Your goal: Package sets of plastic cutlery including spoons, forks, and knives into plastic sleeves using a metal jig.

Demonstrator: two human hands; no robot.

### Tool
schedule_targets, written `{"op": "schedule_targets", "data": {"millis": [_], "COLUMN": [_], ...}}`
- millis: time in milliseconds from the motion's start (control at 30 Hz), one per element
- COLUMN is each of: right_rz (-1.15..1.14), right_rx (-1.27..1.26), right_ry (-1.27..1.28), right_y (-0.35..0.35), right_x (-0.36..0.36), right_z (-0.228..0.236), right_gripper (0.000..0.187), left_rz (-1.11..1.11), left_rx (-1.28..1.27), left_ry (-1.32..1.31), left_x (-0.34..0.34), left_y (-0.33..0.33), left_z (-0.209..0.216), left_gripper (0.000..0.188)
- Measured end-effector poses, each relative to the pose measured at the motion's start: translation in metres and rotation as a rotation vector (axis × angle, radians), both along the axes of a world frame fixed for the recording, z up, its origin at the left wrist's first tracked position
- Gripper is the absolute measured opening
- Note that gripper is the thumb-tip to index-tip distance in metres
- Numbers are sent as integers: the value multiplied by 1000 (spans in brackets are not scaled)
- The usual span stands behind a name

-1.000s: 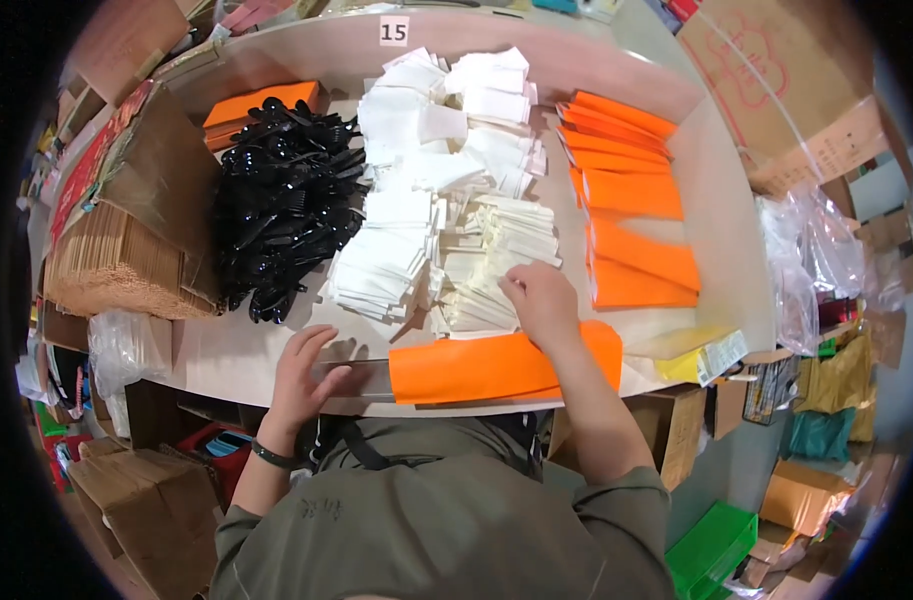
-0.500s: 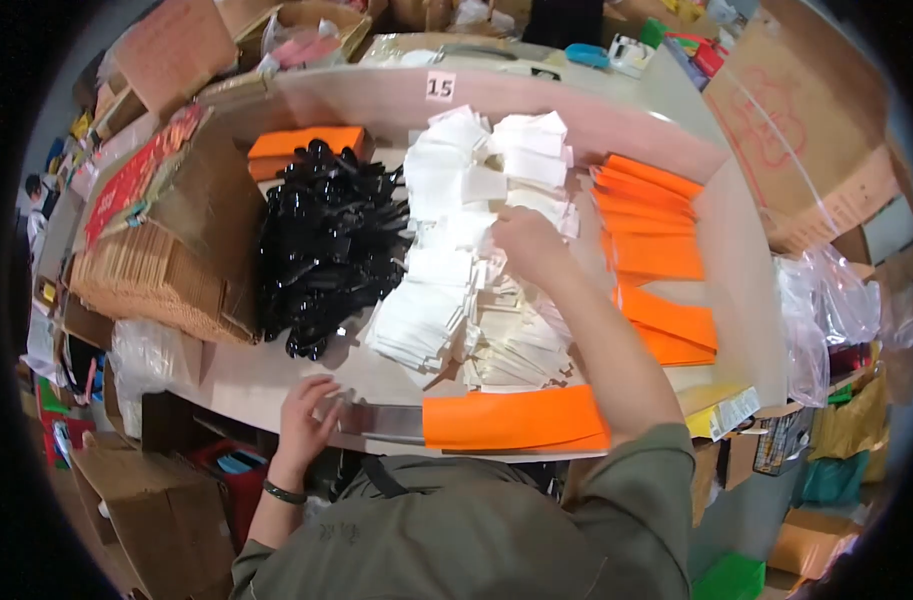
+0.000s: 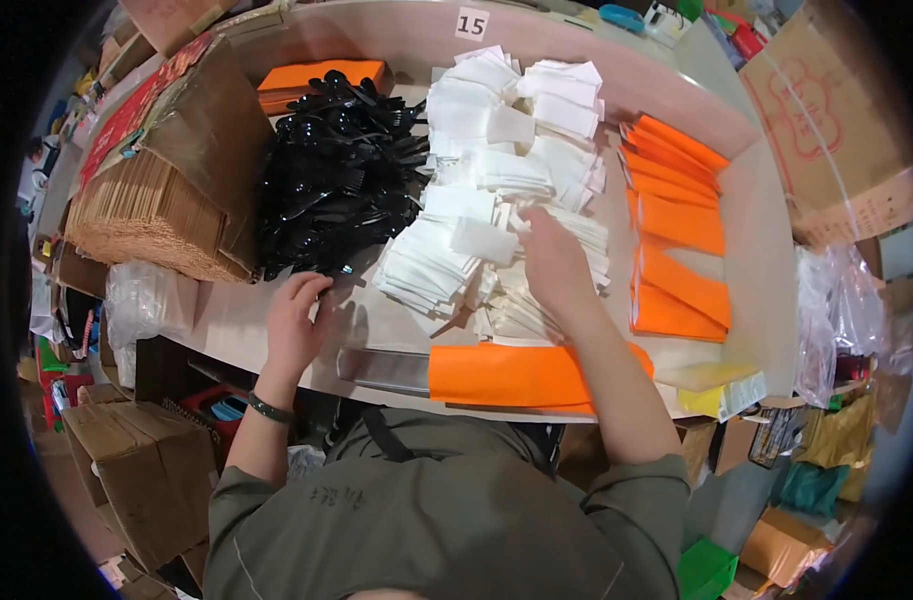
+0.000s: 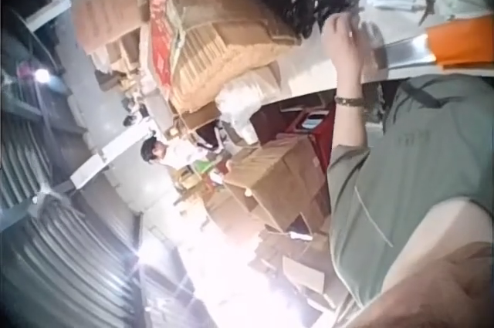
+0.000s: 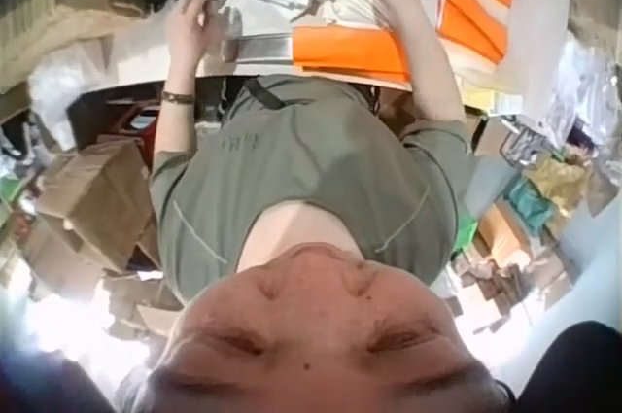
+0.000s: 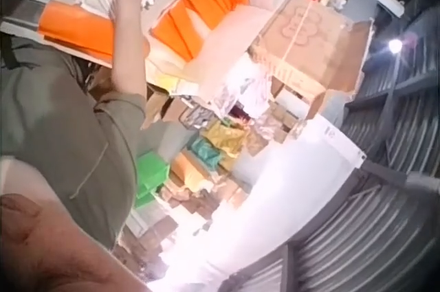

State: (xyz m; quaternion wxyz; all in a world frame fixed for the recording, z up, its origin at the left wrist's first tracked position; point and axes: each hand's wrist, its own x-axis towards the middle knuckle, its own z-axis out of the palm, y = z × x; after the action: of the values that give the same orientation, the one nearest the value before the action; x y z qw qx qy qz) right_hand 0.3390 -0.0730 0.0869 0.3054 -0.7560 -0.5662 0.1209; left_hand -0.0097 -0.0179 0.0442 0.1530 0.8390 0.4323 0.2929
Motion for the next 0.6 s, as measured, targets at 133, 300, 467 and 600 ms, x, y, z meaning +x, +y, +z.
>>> {"op": "schedule_targets", "data": {"millis": [133, 300, 467, 600], "right_rz": [235, 369, 446, 741], "right_rx": [95, 1, -35, -261], "right_ry": [-19, -270, 146, 37], "right_y": [6, 5, -25, -39], "right_x": [14, -6, -58, -136], "right_z": [-28, -44, 18, -29], "right_gripper": [13, 9, 9, 7], "left_rz": [15, -18, -137, -154], "left_rx": [210, 94, 241, 162], "left_ry": [86, 273, 341, 434], "left_x": [15, 19, 3, 12], "left_y": [36, 57, 59, 61], "left_z": [10, 0, -3, 1], "left_gripper": [25, 19, 15, 22]}}
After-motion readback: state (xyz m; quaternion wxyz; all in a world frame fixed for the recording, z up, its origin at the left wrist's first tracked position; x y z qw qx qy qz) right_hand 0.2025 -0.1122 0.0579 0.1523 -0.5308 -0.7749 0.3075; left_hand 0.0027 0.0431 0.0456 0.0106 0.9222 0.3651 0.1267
